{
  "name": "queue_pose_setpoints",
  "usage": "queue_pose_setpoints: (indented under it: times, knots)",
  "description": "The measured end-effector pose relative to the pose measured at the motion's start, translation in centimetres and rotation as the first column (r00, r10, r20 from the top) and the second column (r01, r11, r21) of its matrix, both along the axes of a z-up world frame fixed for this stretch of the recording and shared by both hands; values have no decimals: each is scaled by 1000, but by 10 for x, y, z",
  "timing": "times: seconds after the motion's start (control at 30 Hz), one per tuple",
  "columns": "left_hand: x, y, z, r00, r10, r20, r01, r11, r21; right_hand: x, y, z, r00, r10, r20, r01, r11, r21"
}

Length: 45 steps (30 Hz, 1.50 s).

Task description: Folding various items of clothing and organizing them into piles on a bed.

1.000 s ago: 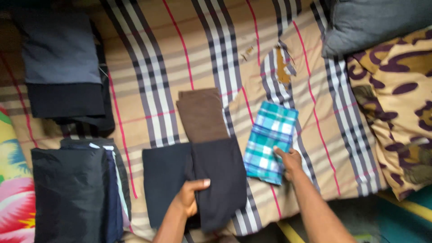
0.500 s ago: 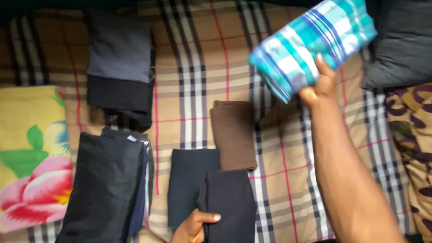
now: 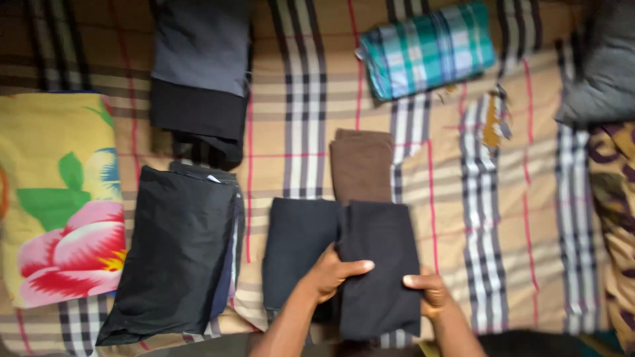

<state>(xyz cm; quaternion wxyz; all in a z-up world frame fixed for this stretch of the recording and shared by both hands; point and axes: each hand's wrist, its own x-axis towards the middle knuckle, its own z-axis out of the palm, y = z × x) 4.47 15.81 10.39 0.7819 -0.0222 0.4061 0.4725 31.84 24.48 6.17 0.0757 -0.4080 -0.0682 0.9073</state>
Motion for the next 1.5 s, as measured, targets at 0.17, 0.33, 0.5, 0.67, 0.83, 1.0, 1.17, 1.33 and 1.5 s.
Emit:
queue_pose_setpoints:
  times: [0.17,0.33,0.5,0.67,0.83,1.0,1.17,1.33,1.5]
  knots:
    - [64,21,21,996,-91,-27,95,959,266,74,20,70,914,-258,312,159,937,310]
    - [103,-13,5,763,-543,-351,593,804,42,174,9,-16,658,-377,652,23,875,483]
    - [62,-112,-89,433,-505,-746,640,756,-140,96,-18,-26,-19,-633,774,-891,362,274]
    - [-41,-148,-34,467,-527,-710,546,803,-237,77,-22,-86,-18,-382,924,-960,265,91]
    - [-103,-163,24,353,-428,-832,532,823,-199,70,-11,-94,-120,-201,972,-969,237,-71]
    - [-183,-158,78,-301,219,-928,166,970,175,32,7,-74,-122,-245,962,-963,262,-56]
    - [-268,-190,27,-296,-138,-945,-170,981,-90,-167,-64,-23,560,-319,764,-763,161,626]
    - [-300,-214,-17,106,-222,-969,-188,953,-238,-349,-153,57,891,89,444,-353,751,558]
    - [-317,-206,11,479,-137,-867,-237,931,-278,-396,-183,73,909,-11,416,-226,827,515]
